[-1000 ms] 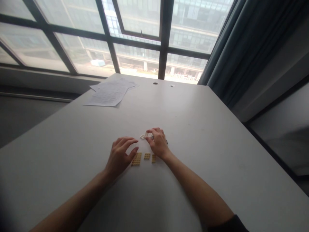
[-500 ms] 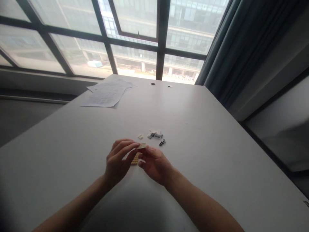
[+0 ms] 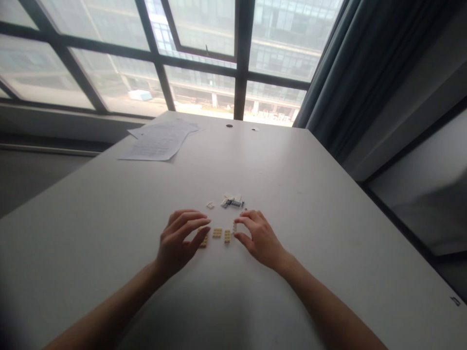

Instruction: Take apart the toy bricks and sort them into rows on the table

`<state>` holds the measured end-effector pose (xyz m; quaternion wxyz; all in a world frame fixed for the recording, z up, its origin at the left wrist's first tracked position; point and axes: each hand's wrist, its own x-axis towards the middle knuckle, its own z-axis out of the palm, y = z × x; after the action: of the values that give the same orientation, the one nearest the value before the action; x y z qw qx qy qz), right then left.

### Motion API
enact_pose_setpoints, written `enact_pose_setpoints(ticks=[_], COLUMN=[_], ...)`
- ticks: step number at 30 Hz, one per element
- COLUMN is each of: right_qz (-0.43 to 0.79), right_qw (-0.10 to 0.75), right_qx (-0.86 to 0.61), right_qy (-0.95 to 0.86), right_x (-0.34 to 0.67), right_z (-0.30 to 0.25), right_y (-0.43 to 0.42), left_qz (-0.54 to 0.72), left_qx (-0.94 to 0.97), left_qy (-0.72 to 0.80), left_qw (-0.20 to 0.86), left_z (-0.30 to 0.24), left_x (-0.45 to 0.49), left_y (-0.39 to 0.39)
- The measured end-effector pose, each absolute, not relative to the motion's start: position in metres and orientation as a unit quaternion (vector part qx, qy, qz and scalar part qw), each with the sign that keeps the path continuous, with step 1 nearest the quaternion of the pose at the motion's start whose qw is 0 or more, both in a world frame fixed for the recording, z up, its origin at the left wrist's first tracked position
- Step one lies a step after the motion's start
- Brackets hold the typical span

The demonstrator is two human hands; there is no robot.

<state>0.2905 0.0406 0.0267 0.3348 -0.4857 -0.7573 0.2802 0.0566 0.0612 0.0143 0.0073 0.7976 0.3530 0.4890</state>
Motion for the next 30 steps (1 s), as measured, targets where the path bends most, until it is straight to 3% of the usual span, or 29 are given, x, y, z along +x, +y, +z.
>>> enact_pose_setpoints(ticks=[3,8,15,22,30], right_qz=[0.156,0.117,0.134,0.154,0.071], right_qw=[0.232,0.162,0.163,0.217,0.204], right_qx=[-0.516,-0.519,-0.521,-0.539,-0.597], right_qy=[-0.809,-0.831,-0.827,-0.799,-0.773], right_x=[0.298,0.291,0.292,0.293,0.261], right_z=[0.020,0.009,0.005,0.005,0.008], right_y=[0.038,0.038,0.038,0.050,0.109], left_qz=[0.480,0.477,0.485,0.493,0.498], left_qx=[0.801,0.802,0.802,0.796,0.779], left_qy=[0.359,0.361,0.349,0.351,0.380], left_qw=[0.009,0.002,-0.013,-0.016,-0.024], left_z=[0.013,0.011,0.011,0.010,0.009], left_x=[0.056,0.056,0.054,0.051,0.049], left_y=[0.063,0.064,0.066,0.068,0.069])
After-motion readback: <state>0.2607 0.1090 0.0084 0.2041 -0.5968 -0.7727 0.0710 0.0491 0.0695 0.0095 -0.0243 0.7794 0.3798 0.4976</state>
